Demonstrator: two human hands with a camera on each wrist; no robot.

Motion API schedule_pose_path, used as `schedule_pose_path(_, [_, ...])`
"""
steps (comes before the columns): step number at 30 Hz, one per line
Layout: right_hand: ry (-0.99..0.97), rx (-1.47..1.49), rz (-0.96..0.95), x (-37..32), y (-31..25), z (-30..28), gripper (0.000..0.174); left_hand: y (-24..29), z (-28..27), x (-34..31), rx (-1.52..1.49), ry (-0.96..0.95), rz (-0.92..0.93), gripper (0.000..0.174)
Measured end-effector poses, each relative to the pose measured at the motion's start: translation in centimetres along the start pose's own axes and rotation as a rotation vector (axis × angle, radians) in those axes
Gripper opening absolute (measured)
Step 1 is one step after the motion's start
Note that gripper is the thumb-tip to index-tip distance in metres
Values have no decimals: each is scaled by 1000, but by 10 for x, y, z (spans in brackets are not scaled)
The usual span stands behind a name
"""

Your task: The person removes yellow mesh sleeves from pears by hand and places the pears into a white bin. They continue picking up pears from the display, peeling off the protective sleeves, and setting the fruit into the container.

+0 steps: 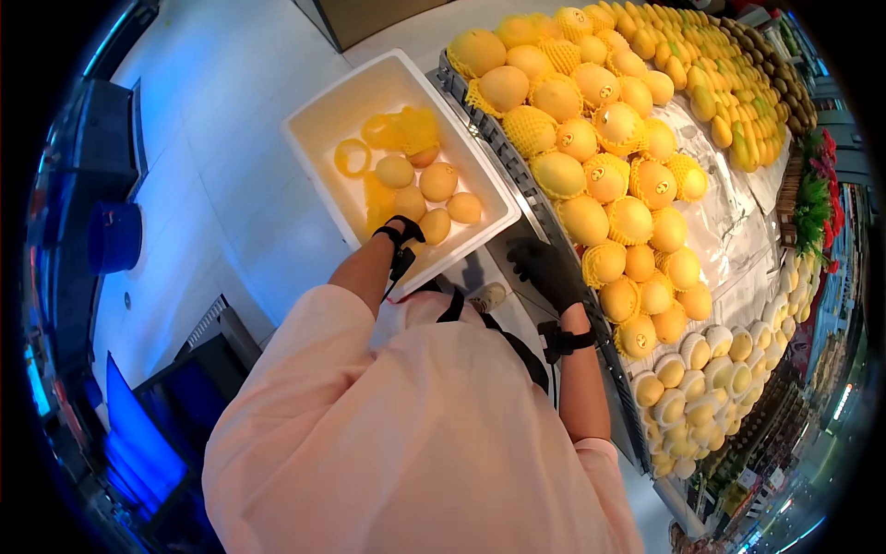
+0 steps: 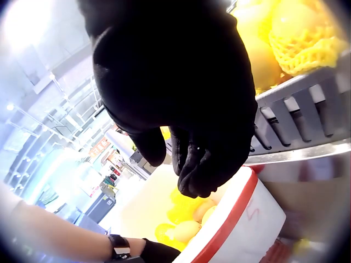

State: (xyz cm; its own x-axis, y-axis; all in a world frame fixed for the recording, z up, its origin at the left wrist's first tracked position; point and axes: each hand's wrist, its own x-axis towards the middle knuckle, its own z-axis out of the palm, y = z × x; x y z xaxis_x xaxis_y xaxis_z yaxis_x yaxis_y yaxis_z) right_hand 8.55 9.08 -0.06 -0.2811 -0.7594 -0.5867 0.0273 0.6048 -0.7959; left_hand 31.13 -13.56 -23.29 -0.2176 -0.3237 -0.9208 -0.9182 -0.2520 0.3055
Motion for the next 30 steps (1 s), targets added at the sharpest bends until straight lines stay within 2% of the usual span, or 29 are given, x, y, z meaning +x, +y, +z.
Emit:
schedule_pose_path(10, [103, 98, 58, -12, 39, -2, 25, -33, 12, 52, 40, -89, -146, 54])
schedule_pose_path(12, [124, 94, 71, -16, 39, -3, 26, -30, 13, 38, 0, -73, -171, 54])
schedule_pose_path(16, [131, 127, 76, -17, 53, -12, 26, -50, 21, 55, -49, -37, -120, 56])
schedule_pose_path(21, [148, 126, 47, -20, 53, -21, 26, -45, 20, 47, 44, 2, -69, 60])
schedule_pose_path(24, [166, 114, 20, -23, 48, -26, 26, -48, 14, 58, 310, 51, 83, 60])
schedule_pose_path(26, [156, 93, -19, -24, 46, -30, 26, -47, 5, 77, 358, 58, 100, 58])
schedule_pose_path(27, [149, 83, -39, -24, 46, -31, 27, -46, -1, 82, 382, 61, 107, 58])
schedule_pose_path(30, [136, 113, -85, -25, 43, -38, 26, -47, -18, 88, 143, 87, -37, 53])
